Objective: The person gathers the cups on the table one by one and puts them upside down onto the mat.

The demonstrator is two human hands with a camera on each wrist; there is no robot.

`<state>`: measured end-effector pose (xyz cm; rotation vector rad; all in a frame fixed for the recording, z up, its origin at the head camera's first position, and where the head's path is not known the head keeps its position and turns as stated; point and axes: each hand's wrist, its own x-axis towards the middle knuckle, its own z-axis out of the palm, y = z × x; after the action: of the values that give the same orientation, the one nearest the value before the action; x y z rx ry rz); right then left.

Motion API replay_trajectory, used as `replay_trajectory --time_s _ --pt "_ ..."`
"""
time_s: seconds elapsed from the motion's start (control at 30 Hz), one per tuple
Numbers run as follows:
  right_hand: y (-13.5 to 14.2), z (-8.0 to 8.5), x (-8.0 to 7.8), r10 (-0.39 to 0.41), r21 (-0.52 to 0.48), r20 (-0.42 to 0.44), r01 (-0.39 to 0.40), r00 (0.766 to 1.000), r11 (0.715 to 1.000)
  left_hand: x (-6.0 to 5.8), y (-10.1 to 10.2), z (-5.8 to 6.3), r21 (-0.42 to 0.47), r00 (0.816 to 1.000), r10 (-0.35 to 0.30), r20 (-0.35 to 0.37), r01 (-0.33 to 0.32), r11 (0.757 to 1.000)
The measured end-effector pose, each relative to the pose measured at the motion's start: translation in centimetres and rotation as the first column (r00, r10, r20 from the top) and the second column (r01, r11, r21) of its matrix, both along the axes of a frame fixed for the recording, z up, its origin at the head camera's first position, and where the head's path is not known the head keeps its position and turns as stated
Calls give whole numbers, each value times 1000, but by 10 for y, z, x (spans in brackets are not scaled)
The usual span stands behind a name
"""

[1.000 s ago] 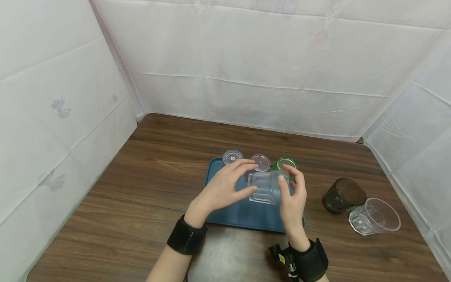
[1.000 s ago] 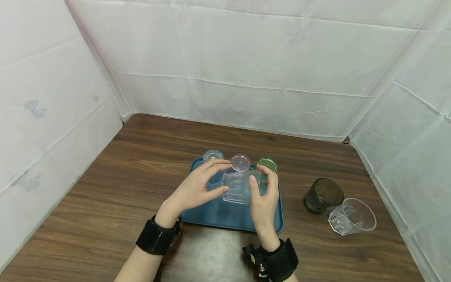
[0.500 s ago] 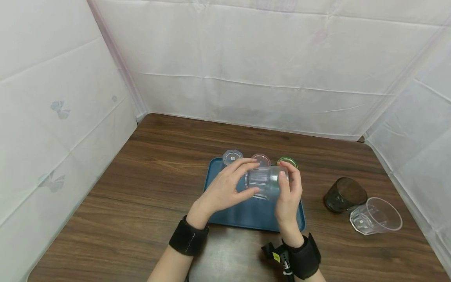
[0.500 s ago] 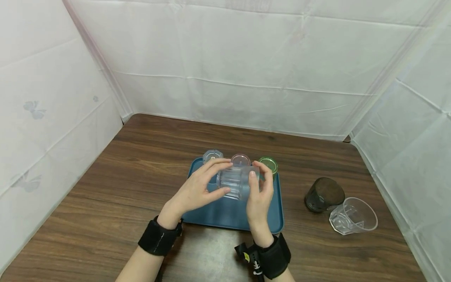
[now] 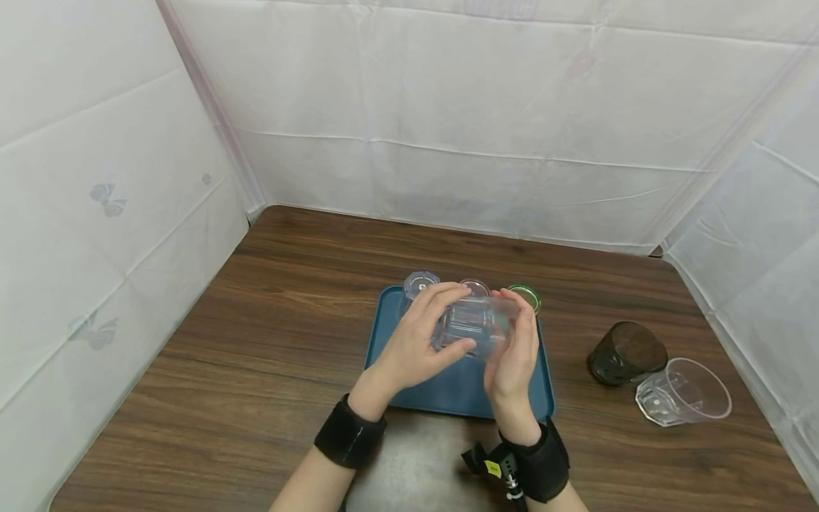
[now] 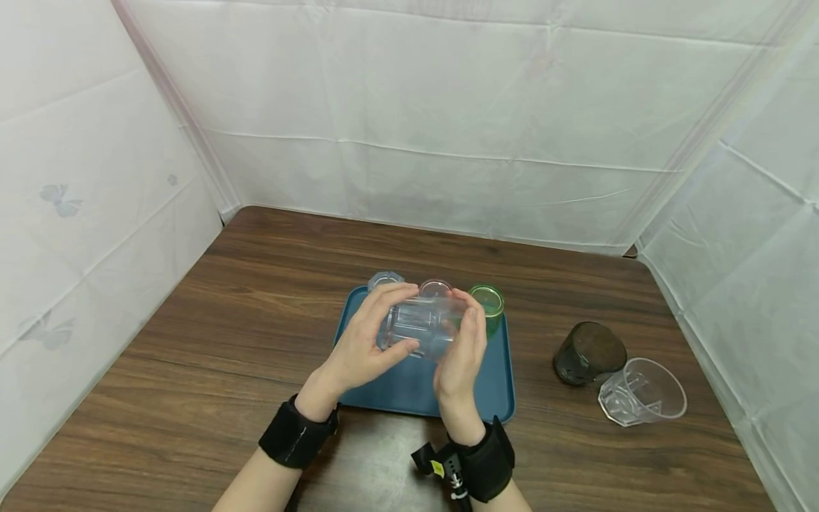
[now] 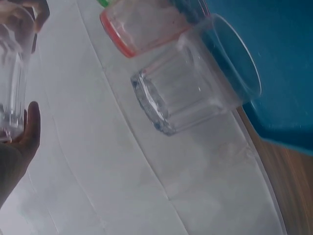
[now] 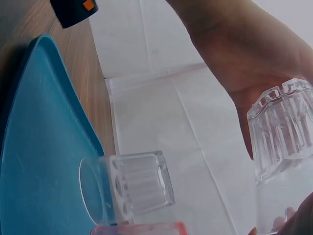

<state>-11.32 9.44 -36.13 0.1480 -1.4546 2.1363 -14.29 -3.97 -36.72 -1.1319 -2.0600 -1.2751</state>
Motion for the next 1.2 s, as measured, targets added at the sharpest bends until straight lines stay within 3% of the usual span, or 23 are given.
replay_trajectory --time_s 0.3,0.5,1.2 --pt "-6 -1 0 58 -81 16 -56 998 995 2 10 -3 133 998 41 -38 -36 990" --pt "-10 -2 -1 63 -83 6 -62 998 995 2 12 -3 196 992 108 -66 -93 976" --pt "-18 -7 4 99 -61 70 -95 993 994 2 10 -1 281 973 195 -125 -153 947"
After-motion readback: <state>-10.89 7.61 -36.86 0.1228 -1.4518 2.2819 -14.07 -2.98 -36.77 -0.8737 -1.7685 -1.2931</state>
